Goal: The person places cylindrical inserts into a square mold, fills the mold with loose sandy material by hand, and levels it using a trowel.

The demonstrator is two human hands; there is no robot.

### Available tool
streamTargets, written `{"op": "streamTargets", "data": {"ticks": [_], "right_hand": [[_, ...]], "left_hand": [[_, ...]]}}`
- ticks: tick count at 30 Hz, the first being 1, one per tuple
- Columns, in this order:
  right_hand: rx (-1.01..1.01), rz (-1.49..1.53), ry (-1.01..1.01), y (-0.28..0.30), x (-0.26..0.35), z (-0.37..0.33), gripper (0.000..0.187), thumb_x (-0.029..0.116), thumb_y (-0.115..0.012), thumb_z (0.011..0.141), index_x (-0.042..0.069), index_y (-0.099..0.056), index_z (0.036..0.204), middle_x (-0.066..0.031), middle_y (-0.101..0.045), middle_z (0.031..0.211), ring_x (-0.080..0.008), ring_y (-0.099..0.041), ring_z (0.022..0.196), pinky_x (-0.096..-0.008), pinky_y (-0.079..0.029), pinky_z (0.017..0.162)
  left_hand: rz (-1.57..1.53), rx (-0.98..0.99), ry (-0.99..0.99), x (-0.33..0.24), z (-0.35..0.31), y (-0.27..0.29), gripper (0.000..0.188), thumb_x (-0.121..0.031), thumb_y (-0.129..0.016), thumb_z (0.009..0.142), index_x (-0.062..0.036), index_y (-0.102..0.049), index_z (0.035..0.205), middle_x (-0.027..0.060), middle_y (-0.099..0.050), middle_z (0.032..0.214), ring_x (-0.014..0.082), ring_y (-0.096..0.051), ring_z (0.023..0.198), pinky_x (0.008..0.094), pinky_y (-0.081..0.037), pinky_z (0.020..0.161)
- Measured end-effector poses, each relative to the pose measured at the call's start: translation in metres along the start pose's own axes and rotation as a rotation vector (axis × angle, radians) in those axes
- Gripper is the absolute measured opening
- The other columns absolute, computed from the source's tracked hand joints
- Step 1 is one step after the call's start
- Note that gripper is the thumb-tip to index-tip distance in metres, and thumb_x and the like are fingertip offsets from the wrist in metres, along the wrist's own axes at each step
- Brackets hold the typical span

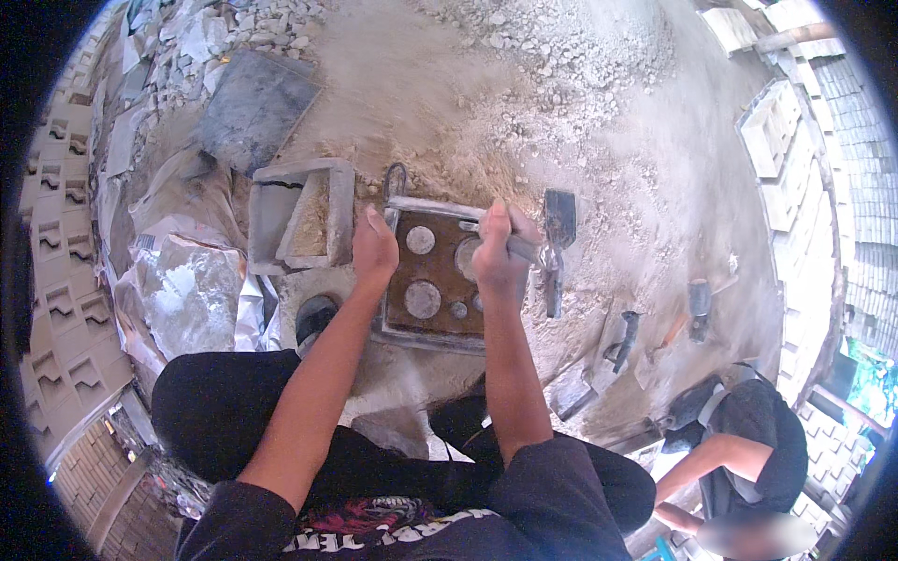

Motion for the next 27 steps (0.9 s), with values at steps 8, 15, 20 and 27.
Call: {"op": "streamTargets", "data": {"ticks": [8,15,20,27], "right_hand": [[0.034,-0.076,0.021,0.007,0.0,-0.003,0.038,0.015,-0.049,0.098,0.006,-0.043,0.061,0.0029,-0.04,0.053,-0.0059,-0.032,0.047,-0.0251,-0.024,0.044],[-0.02,-0.021,0.026,-0.011,0.015,-0.005,0.039,0.014,-0.048,0.097,0.007,-0.041,0.059,0.0025,-0.039,0.052,-0.006,-0.031,0.046,-0.0255,-0.024,0.044],[-0.043,0.262,0.064,-0.025,0.074,0.003,0.036,0.015,-0.052,0.096,0.008,-0.046,0.061,0.0016,-0.046,0.056,-0.0067,-0.039,0.049,-0.0243,-0.028,0.045],[0.078,0.052,-0.035,-0.047,0.068,0.008,0.036,0.015,-0.053,0.096,0.006,-0.046,0.062,0.004,-0.041,0.052,-0.0047,-0.035,0.048,-0.026,-0.024,0.044]], "left_hand": [[0.02,-0.039,-0.004,-0.008,-0.003,-0.002,0.049,-0.037,-0.026,0.099,-0.0008,-0.059,0.106,0.0278,-0.062,0.101,0.0472,-0.057,0.099,0.0549,-0.042,0.086],[-0.003,-0.016,-0.01,-0.003,0.0,-0.003,0.045,-0.034,-0.03,0.096,-0.0007,-0.059,0.105,0.0274,-0.062,0.102,0.0464,-0.057,0.099,0.0547,-0.043,0.085],[0.006,-0.025,0.025,0.013,0.006,-0.006,0.043,-0.032,-0.033,0.091,-0.0009,-0.06,0.103,0.0278,-0.063,0.103,0.0466,-0.058,0.099,0.0541,-0.043,0.086],[-0.046,-0.035,0.052,0.016,0.009,-0.006,0.044,-0.032,-0.033,0.089,0.0001,-0.061,0.1,0.0293,-0.062,0.101,0.048,-0.057,0.099,0.054,-0.043,0.087]]}}
Point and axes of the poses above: each hand's wrist, its own z-axis towards the middle knuckle, its own y-axis out of the back of the hand, x = y × z, the point moved 1 cm from there along z, towards the middle knuckle
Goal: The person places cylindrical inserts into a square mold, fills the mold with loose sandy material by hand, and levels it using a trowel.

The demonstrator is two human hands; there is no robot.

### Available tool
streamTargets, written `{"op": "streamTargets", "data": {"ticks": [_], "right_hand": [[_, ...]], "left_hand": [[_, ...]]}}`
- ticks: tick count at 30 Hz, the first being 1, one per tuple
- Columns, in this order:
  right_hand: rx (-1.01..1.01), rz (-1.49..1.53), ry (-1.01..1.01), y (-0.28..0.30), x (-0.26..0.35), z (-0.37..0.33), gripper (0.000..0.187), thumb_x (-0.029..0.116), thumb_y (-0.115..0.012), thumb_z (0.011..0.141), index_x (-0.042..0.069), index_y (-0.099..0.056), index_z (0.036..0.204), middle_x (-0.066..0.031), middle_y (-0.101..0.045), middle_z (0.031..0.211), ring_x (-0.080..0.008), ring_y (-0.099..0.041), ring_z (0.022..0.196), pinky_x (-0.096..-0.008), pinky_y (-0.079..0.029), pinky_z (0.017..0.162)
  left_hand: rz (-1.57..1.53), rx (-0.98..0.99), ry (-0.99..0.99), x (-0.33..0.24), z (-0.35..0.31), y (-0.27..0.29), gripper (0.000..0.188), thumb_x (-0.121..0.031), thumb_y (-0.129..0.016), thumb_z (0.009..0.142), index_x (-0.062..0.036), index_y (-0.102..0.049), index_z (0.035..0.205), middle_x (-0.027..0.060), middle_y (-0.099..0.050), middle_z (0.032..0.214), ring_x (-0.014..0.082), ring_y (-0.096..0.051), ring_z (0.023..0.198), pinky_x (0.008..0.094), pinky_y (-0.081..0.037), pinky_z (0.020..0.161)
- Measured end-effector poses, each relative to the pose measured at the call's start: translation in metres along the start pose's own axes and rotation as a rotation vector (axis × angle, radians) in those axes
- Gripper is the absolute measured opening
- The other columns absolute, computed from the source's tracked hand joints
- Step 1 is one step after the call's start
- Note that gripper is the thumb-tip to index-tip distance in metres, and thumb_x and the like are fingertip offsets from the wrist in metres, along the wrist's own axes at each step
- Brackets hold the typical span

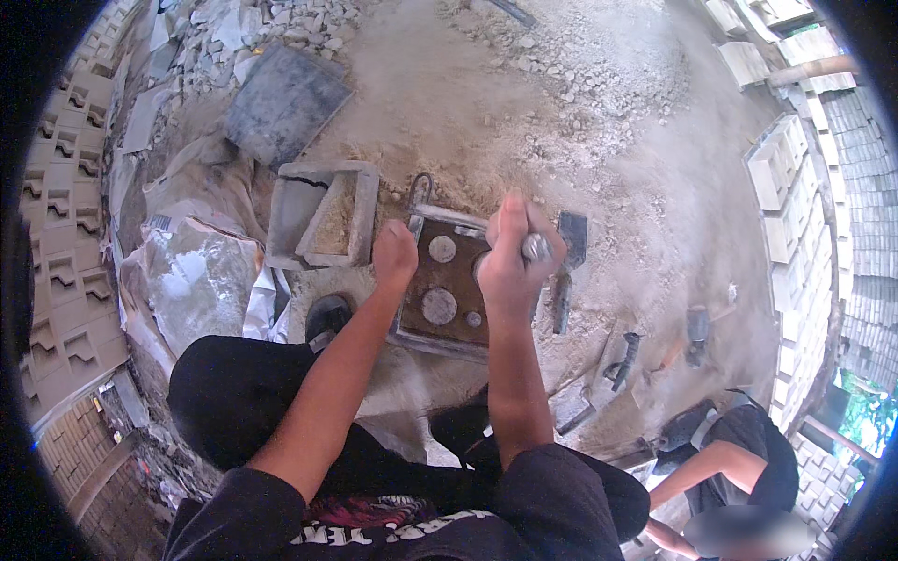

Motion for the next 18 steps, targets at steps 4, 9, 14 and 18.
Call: {"op": "streamTargets", "data": {"ticks": [4,9,14,18], "right_hand": [[-0.013,-0.148,0.088,0.008,-0.049,-0.008,0.038,0.014,-0.052,0.097,0.007,-0.044,0.061,0.0042,-0.041,0.053,-0.0043,-0.033,0.048,-0.026,-0.024,0.044],[-0.084,0.111,0.059,-0.016,0.013,-0.007,0.037,0.015,-0.053,0.097,0.005,-0.043,0.064,0.0051,-0.038,0.056,-0.0024,-0.034,0.055,-0.0251,-0.024,0.047],[-0.006,-0.203,-0.041,-0.029,-0.03,-0.005,0.036,0.016,-0.051,0.098,0.004,-0.048,0.065,0.0043,-0.042,0.056,-0.0046,-0.036,0.051,-0.0246,-0.026,0.045],[-0.024,0.115,0.098,-0.039,-0.019,-0.016,0.035,0.019,-0.055,0.097,0.003,-0.048,0.066,0.0046,-0.041,0.056,-0.0041,-0.034,0.055,-0.0258,-0.027,0.047]], "left_hand": [[-0.025,0.024,0.032,-0.009,-0.004,-0.003,0.045,-0.033,-0.032,0.089,0.0001,-0.061,0.099,0.0298,-0.062,0.1,0.0481,-0.057,0.098,0.054,-0.043,0.087],[-0.002,0.055,0.036,0.003,0.005,-0.002,0.046,-0.034,-0.032,0.09,-0.0004,-0.061,0.099,0.0293,-0.063,0.1,0.0476,-0.058,0.098,0.0539,-0.043,0.087],[-0.007,0.073,0.091,-0.013,-0.007,0.008,0.047,-0.035,-0.032,0.09,-0.0002,-0.061,0.101,0.0284,-0.063,0.101,0.0462,-0.058,0.1,0.0529,-0.043,0.088],[-0.051,0.071,0.085,-0.014,-0.006,0.01,0.047,-0.034,-0.031,0.091,0.0001,-0.061,0.101,0.0288,-0.063,0.102,0.0464,-0.058,0.101,0.0523,-0.043,0.089]]}}
Point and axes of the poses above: each hand's wrist, its own z-axis towards the middle knuckle, its own y-axis out of the back of the hand, x = y × z, the point moved 1 cm from there along z, towards the middle knuckle
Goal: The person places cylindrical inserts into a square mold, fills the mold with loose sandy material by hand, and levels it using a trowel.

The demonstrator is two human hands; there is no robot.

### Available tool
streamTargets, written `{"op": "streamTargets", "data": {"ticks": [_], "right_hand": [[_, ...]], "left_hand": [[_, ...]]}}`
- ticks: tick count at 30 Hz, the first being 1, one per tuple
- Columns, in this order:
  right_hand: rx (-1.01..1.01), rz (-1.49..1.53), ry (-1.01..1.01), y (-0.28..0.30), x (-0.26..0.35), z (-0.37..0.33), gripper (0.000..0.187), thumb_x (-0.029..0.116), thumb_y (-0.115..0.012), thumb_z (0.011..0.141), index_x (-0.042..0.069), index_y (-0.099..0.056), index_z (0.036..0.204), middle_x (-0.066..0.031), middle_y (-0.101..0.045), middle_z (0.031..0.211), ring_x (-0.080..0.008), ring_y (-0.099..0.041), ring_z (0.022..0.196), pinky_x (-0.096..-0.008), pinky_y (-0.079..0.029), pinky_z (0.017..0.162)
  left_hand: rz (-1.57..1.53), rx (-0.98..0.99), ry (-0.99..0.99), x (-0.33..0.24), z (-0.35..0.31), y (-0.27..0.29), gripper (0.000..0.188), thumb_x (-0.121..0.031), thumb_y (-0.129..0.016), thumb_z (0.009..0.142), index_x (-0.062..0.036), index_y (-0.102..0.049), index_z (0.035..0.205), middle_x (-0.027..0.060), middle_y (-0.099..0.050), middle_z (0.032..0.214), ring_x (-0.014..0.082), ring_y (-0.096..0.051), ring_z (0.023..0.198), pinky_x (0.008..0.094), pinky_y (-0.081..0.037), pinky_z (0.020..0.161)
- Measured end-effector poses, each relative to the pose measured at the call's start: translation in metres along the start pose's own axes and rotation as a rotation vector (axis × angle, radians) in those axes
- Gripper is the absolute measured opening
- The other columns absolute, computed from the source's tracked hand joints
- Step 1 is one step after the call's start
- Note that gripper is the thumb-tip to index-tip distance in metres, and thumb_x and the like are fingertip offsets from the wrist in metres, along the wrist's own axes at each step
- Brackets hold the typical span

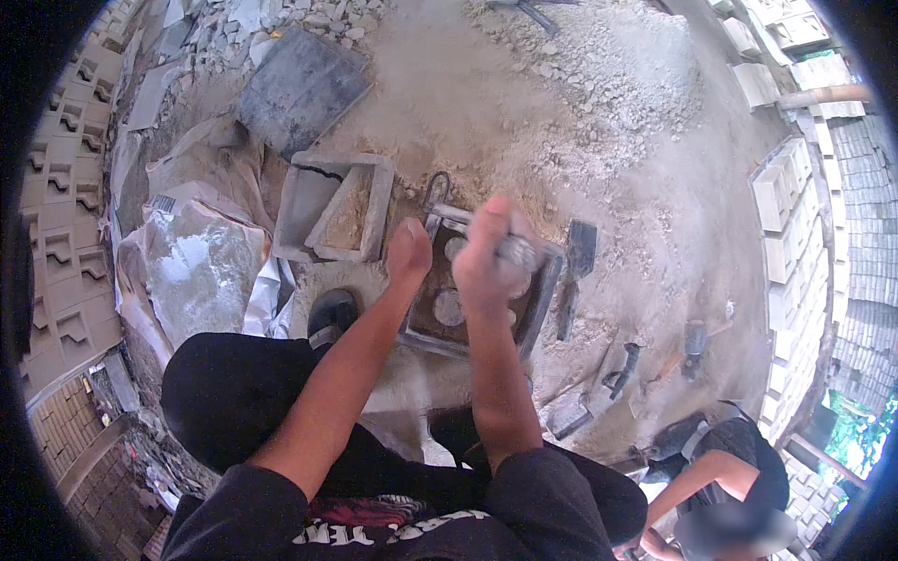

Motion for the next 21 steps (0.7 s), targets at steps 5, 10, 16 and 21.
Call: {"op": "streamTargets", "data": {"ticks": [5,10,16,21], "right_hand": [[0.16,-0.305,-0.147,-0.02,-0.016,-0.002,0.041,0.022,-0.051,0.099,0.008,-0.042,0.061,0.0059,-0.037,0.055,-0.0037,-0.031,0.05,-0.0251,-0.023,0.044],[0.249,-0.398,-0.03,-0.007,-0.03,-0.001,0.041,0.02,-0.054,0.097,0.003,-0.046,0.06,0.0046,-0.042,0.052,-0.0037,-0.035,0.05,-0.0258,-0.026,0.044],[0.125,0.028,0.024,0.013,-0.009,0.002,0.038,0.018,-0.051,0.099,0.009,-0.043,0.062,0.0044,-0.037,0.052,-0.0037,-0.035,0.046,-0.0235,-0.028,0.042],[0.024,-0.001,-0.138,0.011,0.013,0.016,0.036,0.017,-0.05,0.098,0.009,-0.043,0.064,0.0032,-0.038,0.05,-0.0065,-0.035,0.044,-0.0245,-0.029,0.042]], "left_hand": [[-0.029,-0.014,-0.034,0.011,0.005,0.0,0.045,-0.032,-0.031,0.091,0.0005,-0.061,0.1,0.0296,-0.062,0.101,0.0473,-0.057,0.1,0.052,-0.043,0.089],[-0.006,-0.001,-0.026,0.008,0.002,-0.008,0.045,-0.031,-0.031,0.091,0.0005,-0.061,0.098,0.029,-0.063,0.099,0.0471,-0.058,0.097,0.0527,-0.044,0.087],[-0.034,-0.004,-0.046,0.008,0.005,-0.008,0.045,-0.032,-0.03,0.09,0.0003,-0.06,0.097,0.0295,-0.063,0.098,0.0476,-0.058,0.096,0.0536,-0.043,0.087],[0.018,-0.055,-0.056,0.013,0.01,-0.01,0.044,-0.032,-0.031,0.09,0.0007,-0.06,0.095,0.0295,-0.063,0.097,0.0474,-0.058,0.096,0.0534,-0.044,0.086]]}}
Point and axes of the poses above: each hand's wrist, its own z-axis towards the middle knuckle, its own y-axis out of the back of the hand, x = y × z, the point moved 1 cm from there along z, towards the middle knuckle
